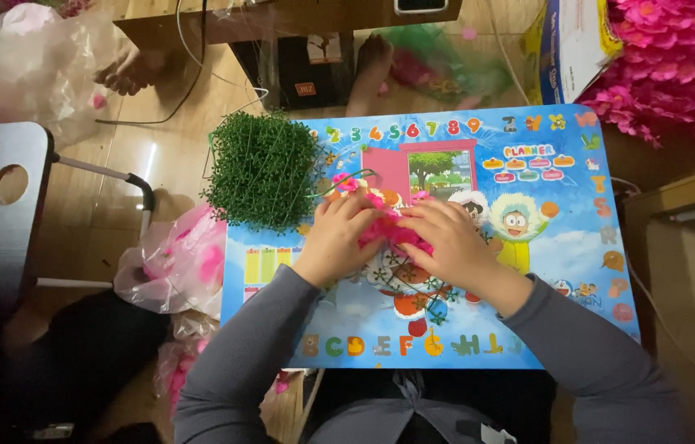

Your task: Assembling a floral arrangement by attaching small pink artificial flowers to a base on a decorative board.

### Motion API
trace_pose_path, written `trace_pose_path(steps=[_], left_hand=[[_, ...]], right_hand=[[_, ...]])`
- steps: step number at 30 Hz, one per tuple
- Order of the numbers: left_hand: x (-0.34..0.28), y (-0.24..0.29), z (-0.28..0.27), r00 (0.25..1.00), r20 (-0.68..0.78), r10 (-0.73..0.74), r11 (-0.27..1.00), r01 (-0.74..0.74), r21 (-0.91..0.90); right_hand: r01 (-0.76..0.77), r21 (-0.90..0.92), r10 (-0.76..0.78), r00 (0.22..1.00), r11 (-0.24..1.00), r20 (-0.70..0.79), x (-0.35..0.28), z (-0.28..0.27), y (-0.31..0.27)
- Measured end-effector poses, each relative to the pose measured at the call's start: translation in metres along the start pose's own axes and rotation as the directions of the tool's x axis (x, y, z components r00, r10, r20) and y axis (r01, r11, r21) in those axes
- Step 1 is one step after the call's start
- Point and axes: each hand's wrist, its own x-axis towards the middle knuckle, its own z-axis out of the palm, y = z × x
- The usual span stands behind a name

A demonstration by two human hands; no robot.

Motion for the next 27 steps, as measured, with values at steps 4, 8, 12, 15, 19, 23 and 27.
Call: trace_pose_path(steps=[4, 8, 12, 15, 19, 23, 27], left_hand=[[-0.003, -0.009, 0.012, 1.0, -0.002, -0.029, 0.999, 0.029, 0.045], [-0.003, -0.029, 0.021, 0.995, -0.025, -0.096, 0.989, 0.093, -0.117], [0.002, -0.021, -0.002, 0.953, -0.077, -0.292, 0.874, 0.233, -0.426], [0.007, -0.008, -0.012, 0.889, -0.119, -0.443, 0.742, 0.288, -0.605], [0.009, -0.007, -0.011, 0.822, -0.046, -0.567, 0.456, 0.267, -0.849], [0.01, -0.013, -0.009, 0.76, -0.118, -0.639, 0.362, 0.162, -0.918], [0.012, -0.015, -0.005, 0.756, -0.124, -0.642, 0.223, 0.03, -0.974]], right_hand=[[0.02, -0.013, -0.02, 1.0, 1.0, -0.014, 0.0, -0.001, -0.003], [0.003, -0.021, -0.002, 0.999, 1.0, 0.036, 0.004, -0.004, -0.003], [-0.018, -0.049, 0.023, 0.995, 0.999, 0.094, 0.017, -0.004, 0.0], [-0.128, -0.098, 0.146, 0.966, 0.987, 0.215, 0.036, -0.004, -0.011], [-0.291, -0.127, 0.315, 0.805, 0.948, 0.503, 0.063, 0.001, -0.025], [-0.136, -0.117, 0.17, 0.913, 0.984, 0.371, 0.057, 0.027, -0.028], [-0.191, -0.007, 0.183, 0.928, 0.981, 0.324, 0.06, 0.016, -0.025]])
